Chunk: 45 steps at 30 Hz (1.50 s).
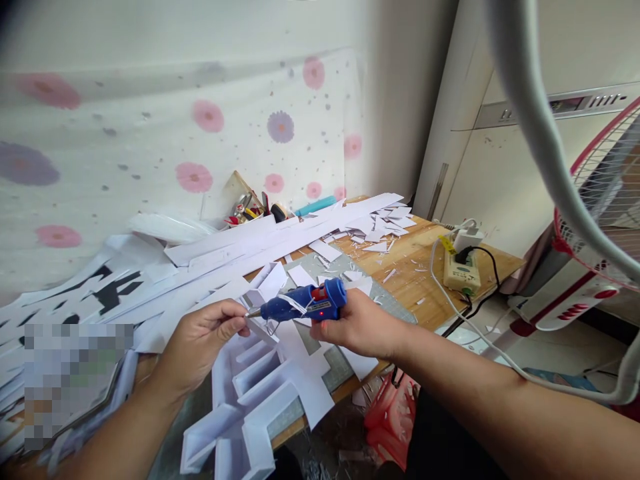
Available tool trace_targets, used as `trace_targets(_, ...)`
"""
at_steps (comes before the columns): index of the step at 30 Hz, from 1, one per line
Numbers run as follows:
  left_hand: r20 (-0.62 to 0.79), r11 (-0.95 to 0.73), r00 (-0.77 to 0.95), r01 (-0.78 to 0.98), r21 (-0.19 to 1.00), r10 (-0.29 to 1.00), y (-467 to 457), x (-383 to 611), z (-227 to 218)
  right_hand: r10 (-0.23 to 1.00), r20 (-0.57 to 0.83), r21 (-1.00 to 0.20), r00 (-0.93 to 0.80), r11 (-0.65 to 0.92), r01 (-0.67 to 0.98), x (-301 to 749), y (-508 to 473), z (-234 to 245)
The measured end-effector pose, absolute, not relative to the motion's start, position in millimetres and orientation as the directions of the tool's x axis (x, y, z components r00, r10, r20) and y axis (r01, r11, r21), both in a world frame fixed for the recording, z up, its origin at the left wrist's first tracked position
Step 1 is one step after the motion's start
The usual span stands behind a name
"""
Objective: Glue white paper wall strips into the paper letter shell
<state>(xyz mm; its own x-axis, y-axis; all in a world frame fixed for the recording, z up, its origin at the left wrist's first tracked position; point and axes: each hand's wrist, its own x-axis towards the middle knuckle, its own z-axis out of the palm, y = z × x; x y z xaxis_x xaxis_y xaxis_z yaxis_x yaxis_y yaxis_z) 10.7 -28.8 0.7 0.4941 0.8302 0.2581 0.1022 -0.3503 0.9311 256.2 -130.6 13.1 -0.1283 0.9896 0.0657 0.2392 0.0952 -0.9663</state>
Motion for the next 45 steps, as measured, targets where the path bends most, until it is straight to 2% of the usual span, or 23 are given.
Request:
trace_targets(10,0.254,-0.367,0.501,0.139,0.920,0.827,-30,11,4,0.988,0.087,-0.957,-0.127,0.118,0.264,259,-133,12)
trace_targets(30,0.300,-0.370,0.447,0.076,0.926,0.843,-23,3,3,0.988,0.079,-0.939,-0.132,0.118,0.323,267,-142,9)
trace_targets(38,0.269,-0.274,0.388,-0.045,0.961,0.881,-19,0,2,0.986,0.070,-0.939,-0.150,0.116,0.325,272,-149,17)
trace_targets(45,0.057,0.007,0.366,-0.174,0.985,0.929,-31,8,16,0.995,0.096,-0.985,0.002,0.094,0.141,268,-157,16)
